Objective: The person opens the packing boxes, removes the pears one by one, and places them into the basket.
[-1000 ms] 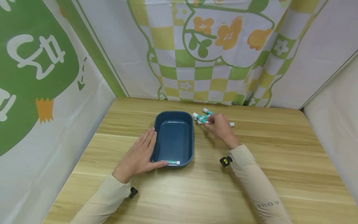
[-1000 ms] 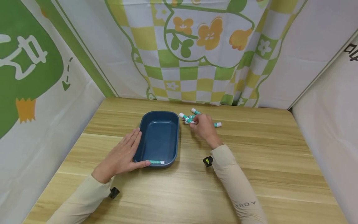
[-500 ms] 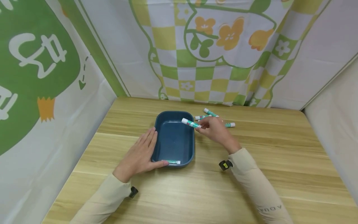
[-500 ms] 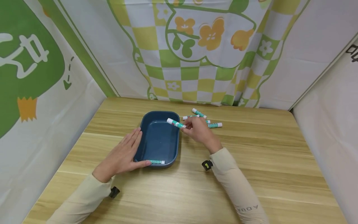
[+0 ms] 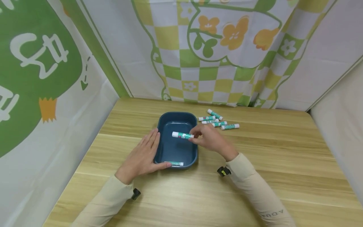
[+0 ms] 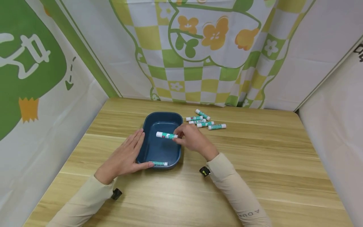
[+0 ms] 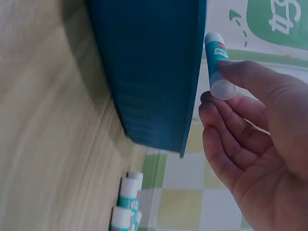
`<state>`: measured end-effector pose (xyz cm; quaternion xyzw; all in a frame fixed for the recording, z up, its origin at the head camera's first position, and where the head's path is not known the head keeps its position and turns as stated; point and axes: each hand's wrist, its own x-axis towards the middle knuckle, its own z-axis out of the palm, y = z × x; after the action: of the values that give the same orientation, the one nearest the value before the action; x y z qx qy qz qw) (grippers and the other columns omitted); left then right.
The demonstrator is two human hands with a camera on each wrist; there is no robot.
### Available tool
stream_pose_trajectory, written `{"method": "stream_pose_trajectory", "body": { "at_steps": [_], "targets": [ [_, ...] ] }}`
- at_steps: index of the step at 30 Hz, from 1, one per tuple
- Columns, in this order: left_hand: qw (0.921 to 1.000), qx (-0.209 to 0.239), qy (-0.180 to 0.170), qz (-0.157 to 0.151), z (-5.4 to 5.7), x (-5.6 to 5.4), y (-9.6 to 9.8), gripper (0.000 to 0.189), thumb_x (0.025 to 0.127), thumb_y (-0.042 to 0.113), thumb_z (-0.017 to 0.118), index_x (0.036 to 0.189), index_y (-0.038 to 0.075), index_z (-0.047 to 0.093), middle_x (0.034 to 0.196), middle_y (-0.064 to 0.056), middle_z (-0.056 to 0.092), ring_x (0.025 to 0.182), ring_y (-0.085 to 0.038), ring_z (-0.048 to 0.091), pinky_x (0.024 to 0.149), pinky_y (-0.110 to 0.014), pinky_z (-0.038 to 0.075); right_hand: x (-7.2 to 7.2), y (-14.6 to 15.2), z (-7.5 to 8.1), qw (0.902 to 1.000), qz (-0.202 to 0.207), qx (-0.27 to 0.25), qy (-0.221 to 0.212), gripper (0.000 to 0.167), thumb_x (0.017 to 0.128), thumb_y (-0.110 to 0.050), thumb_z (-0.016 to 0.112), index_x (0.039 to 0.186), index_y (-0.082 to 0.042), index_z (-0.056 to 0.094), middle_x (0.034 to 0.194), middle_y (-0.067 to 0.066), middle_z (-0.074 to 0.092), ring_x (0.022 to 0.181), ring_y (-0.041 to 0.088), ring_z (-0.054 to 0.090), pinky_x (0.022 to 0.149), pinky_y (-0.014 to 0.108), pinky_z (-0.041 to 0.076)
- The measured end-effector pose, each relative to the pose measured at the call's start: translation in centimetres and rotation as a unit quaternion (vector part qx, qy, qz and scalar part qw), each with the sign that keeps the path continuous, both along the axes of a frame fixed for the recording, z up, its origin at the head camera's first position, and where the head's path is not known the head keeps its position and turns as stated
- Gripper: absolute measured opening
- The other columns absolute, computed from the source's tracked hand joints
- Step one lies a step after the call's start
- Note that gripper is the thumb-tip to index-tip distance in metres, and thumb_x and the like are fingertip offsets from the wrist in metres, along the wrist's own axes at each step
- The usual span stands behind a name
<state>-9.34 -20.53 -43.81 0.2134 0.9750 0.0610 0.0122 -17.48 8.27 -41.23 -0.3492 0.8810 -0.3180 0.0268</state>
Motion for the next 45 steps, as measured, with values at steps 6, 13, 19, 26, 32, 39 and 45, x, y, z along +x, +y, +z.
{"method": "stream_pose_trajectory", "body": {
  "at_steps": [6,13,19,26,32,39,45],
  "targets": [
    [1.0000,0.002,-0.002,0.001,0.0,0.0,0.0,0.123,0.077,0.091,0.035,0.157,0.001,0.010,0.166,-0.015,0.004,0.154,-0.028,0.008,0.123,-0.048,0.019,0.7,-1.2,-0.2,0.9991,0.023,0.034,0.008,0.015,0.088,-0.023,0.075,0.098,-0.012,0.075,0.090,-0.003,0.071,0.079,0.010,0.064,0.067,0.021,0.055],
    [1.0000,-0.001,0.000,-0.002,-0.1,-0.1,0.0,0.123,0.077,0.091,0.035,0.157,0.000,0.010,0.166,-0.016,0.004,0.154,-0.028,0.007,0.123,-0.048,0.019,1.3,-2.1,-0.7,0.9938,0.067,0.082,0.033,0.020,0.090,-0.024,0.072,0.103,-0.010,0.076,0.098,0.002,0.072,0.085,0.010,0.066,0.072,0.017,0.054],
    [1.0000,0.000,-0.001,-0.004,-0.1,-0.1,0.1,0.123,0.078,0.090,0.036,0.156,0.000,0.010,0.166,-0.016,0.004,0.154,-0.029,0.006,0.123,-0.048,0.019,1.6,-2.9,-1.2,0.9874,0.106,0.106,0.051,0.017,0.090,-0.023,0.072,0.099,-0.008,0.076,0.091,0.001,0.071,0.079,0.009,0.063,0.067,0.017,0.052],
    [1.0000,-0.006,-0.001,-0.007,0.0,-0.1,0.1,0.122,0.078,0.090,0.036,0.156,-0.001,0.010,0.166,-0.016,0.003,0.154,-0.029,0.006,0.124,-0.048,0.019,2.0,-3.3,-1.3,0.9832,0.132,0.120,0.042,0.022,0.090,-0.028,0.073,0.100,-0.008,0.077,0.092,0.003,0.073,0.080,0.011,0.067,0.068,0.016,0.053],
    [0.9999,-0.007,-0.004,-0.006,0.1,-0.1,0.1,0.122,0.078,0.090,0.036,0.156,0.000,0.009,0.166,-0.016,0.004,0.155,-0.028,0.005,0.124,-0.047,0.017,1.7,-2.4,-1.1,0.9867,0.131,0.087,0.042,0.029,0.089,-0.029,0.073,0.106,-0.006,0.076,0.100,0.007,0.075,0.089,0.014,0.070,0.077,0.022,0.057],
    [1.0000,-0.006,-0.006,-0.004,0.0,-0.2,0.1,0.123,0.077,0.090,0.036,0.157,0.001,0.009,0.166,-0.015,0.003,0.155,-0.027,0.004,0.125,-0.046,0.016,1.2,-0.2,0.2,0.9921,0.095,0.057,0.060,0.030,0.089,-0.027,0.073,0.109,-0.006,0.074,0.103,0.008,0.073,0.094,0.019,0.069,0.081,0.031,0.058],
    [1.0000,-0.005,-0.005,-0.002,0.0,-0.1,0.1,0.123,0.077,0.091,0.036,0.157,0.001,0.010,0.166,-0.015,0.003,0.155,-0.027,0.005,0.125,-0.046,0.016,0.5,1.9,0.7,0.9954,0.052,0.039,0.070,0.027,0.088,-0.026,0.074,0.107,-0.006,0.075,0.102,0.007,0.074,0.092,0.018,0.070,0.080,0.035,0.059]
  ]
}}
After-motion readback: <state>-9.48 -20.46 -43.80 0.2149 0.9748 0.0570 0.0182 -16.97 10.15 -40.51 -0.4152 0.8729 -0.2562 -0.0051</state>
